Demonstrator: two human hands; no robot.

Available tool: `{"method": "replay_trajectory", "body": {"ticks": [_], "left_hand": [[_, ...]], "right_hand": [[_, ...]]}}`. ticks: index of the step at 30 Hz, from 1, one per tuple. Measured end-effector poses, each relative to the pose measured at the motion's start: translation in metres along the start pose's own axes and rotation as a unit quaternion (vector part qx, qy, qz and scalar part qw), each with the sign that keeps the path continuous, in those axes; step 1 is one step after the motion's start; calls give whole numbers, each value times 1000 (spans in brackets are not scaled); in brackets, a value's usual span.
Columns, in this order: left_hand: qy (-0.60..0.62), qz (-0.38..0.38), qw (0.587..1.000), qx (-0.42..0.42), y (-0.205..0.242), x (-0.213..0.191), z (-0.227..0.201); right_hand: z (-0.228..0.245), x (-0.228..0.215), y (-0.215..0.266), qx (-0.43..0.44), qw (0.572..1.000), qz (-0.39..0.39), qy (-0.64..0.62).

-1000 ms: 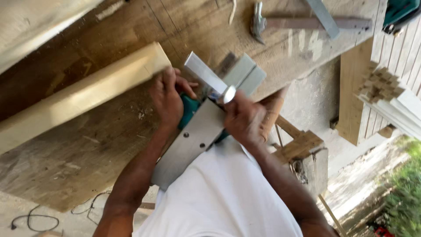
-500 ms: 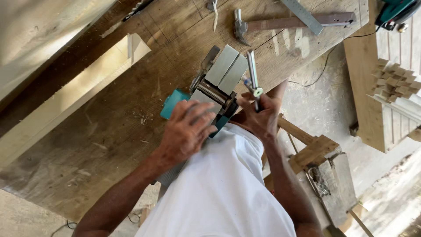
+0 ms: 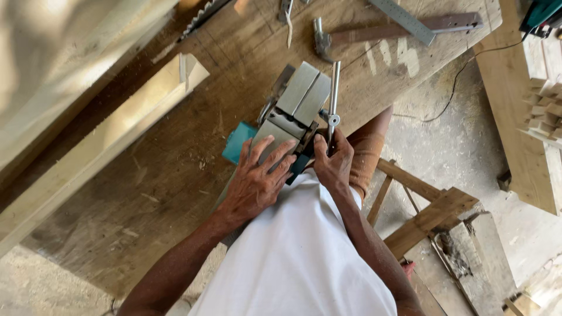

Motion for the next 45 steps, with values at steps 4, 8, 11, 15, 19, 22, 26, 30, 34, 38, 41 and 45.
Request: {"method": "replay_trajectory", "body": {"ticks": [4,8,11,15,19,22,26,30,34,38,41,45], "left_hand": [[4,-10,1000,2,-6,-4,0],[12,-1,1000,-7,-1,-2,0],[17,-17,1000,-2,-7,-2,5],[68,-106,991,-37,-5,-3,20],[122,-172,974,-86,-22,-6,63],[141,-130,974,-118,-41,2,93],[243,-69,957,-144,-57,8,111],[248,-52,955,-155,-66,7,111],[249,-43,940,-228,-72,11,112],[282,-91,930,-220,-77,10,111],[350,-90,905,-225,-67,11,114],[351,-96,908,-207,-75,8,122]], "right_hand": [[9,-8,1,9,999,36,10],[9,-8,9,51,994,67,-69],[14,-5,1,-7,1000,24,-15],[6,-4,5,-23,1000,-5,12],[-6,-4,8,1,1000,8,-16],[-9,-11,-3,-8,999,-29,24],[5,-43,-12,-127,983,-125,-34],[18,-60,-10,-146,980,-57,-121],[39,-56,-21,-155,983,-6,-99],[58,-55,-30,-171,984,40,-12],[69,-51,-30,-182,976,100,73],[93,-44,-35,-265,953,130,74]]}}
Point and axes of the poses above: each hand's wrist, its own y-axis away from the middle knuckle, its own x-axis out of the palm, z = x × y, the point moved 5 cm from there along -y, towards the middle knuckle, and after that the axes turned 10 degrees about y, right-handed, at the moved point
